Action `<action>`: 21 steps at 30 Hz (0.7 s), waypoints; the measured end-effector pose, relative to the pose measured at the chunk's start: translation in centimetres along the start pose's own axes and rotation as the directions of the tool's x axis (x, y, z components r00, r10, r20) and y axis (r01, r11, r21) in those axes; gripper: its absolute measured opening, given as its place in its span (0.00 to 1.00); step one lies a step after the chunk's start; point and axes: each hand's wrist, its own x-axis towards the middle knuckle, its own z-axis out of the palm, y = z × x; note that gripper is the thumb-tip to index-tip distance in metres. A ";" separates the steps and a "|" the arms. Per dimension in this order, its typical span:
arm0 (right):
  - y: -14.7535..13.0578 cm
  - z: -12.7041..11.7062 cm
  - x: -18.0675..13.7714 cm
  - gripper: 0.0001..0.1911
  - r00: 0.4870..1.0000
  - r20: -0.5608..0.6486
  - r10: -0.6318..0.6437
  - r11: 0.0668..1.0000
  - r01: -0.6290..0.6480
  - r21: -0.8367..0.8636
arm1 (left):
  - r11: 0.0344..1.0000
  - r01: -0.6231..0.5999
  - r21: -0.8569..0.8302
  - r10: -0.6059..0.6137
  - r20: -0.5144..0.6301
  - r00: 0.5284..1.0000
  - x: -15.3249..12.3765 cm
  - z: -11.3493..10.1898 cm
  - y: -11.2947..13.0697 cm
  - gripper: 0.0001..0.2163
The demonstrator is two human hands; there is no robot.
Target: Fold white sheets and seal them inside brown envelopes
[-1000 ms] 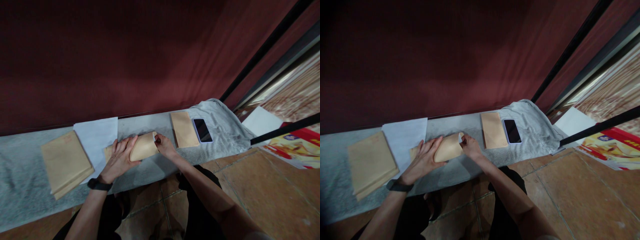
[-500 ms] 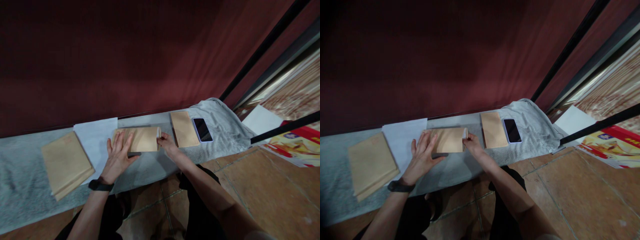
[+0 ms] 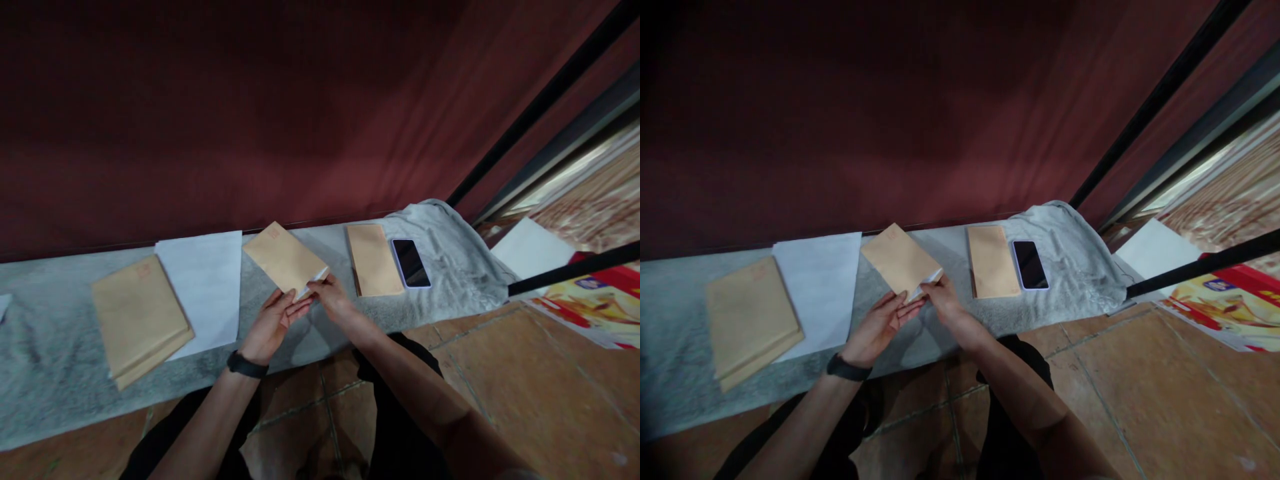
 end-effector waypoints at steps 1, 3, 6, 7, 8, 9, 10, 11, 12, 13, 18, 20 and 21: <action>0.0 0.1 -0.2 0.19 1.000 -0.009 0.015 0.998 -0.015 0.062 | 1.000 0.002 -0.027 -0.003 -0.025 1.000 0.1 0.1 0.0 0.14; -0.3 0.1 -0.5 0.18 0.999 0.001 0.041 0.992 -0.041 0.120 | 0.999 -0.005 -0.042 0.002 -0.081 0.997 0.5 0.0 0.1 0.11; -0.9 -0.4 -0.7 0.15 0.998 -0.013 0.056 0.996 -0.055 0.077 | 1.000 -0.026 0.003 0.026 -0.135 0.991 0.9 -0.7 0.4 0.10; -1.1 -0.7 -0.7 0.14 0.998 -0.032 0.063 0.996 -0.060 0.069 | 0.999 -0.036 0.032 0.040 -0.138 0.990 1.0 -1.1 0.5 0.11; -1.3 -1.1 -0.6 0.15 0.996 -0.055 0.073 0.995 -0.069 0.074 | 0.997 -0.043 0.069 0.052 -0.130 0.990 1.0 -1.4 0.6 0.11; -1.5 -1.4 -0.6 0.15 0.993 -0.075 0.090 0.993 -0.083 0.089 | 0.993 -0.046 0.111 0.059 -0.112 0.992 1.0 -1.8 0.7 0.12; -1.8 -1.8 -0.6 0.16 0.990 -0.086 0.112 0.989 -0.102 0.108 | 0.987 -0.045 0.153 0.059 -0.086 0.995 1.0 -2.1 0.8 0.13; -2.0 -2.2 -0.5 0.17 0.987 -0.085 0.137 0.984 -0.126 0.123 | 0.980 -0.042 0.195 0.055 -0.060 0.997 0.9 -2.4 0.9 0.14; -2.3 -2.5 -0.5 0.17 0.985 -0.073 0.158 0.981 -0.149 0.125 | 0.971 -0.042 0.234 0.053 -0.040 0.998 0.9 -2.6 1.0 0.15; -2.5 -2.8 -0.4 0.17 0.984 -0.056 0.172 0.980 -0.165 0.108 | 0.960 -0.048 0.275 0.057 -0.026 0.998 0.8 -2.8 1.1 0.15; -2.6 -3.5 -0.3 0.08 0.989 -0.001 0.147 0.945 -0.141 -0.296 | 0.798 -0.154 0.583 0.225 -0.051 0.973 0.6 -3.1 1.4 0.21; -2.2 -3.5 -0.4 0.05 0.988 0.016 0.155 0.894 -0.133 -0.429 | 0.640 -0.174 0.749 0.309 -0.044 0.950 0.7 -3.4 1.3 0.28; -2.0 -3.5 -0.4 0.04 0.986 0.028 0.164 0.869 -0.131 -0.477 | 0.538 -0.173 0.825 0.345 -0.028 0.938 0.8 -3.5 1.3 0.30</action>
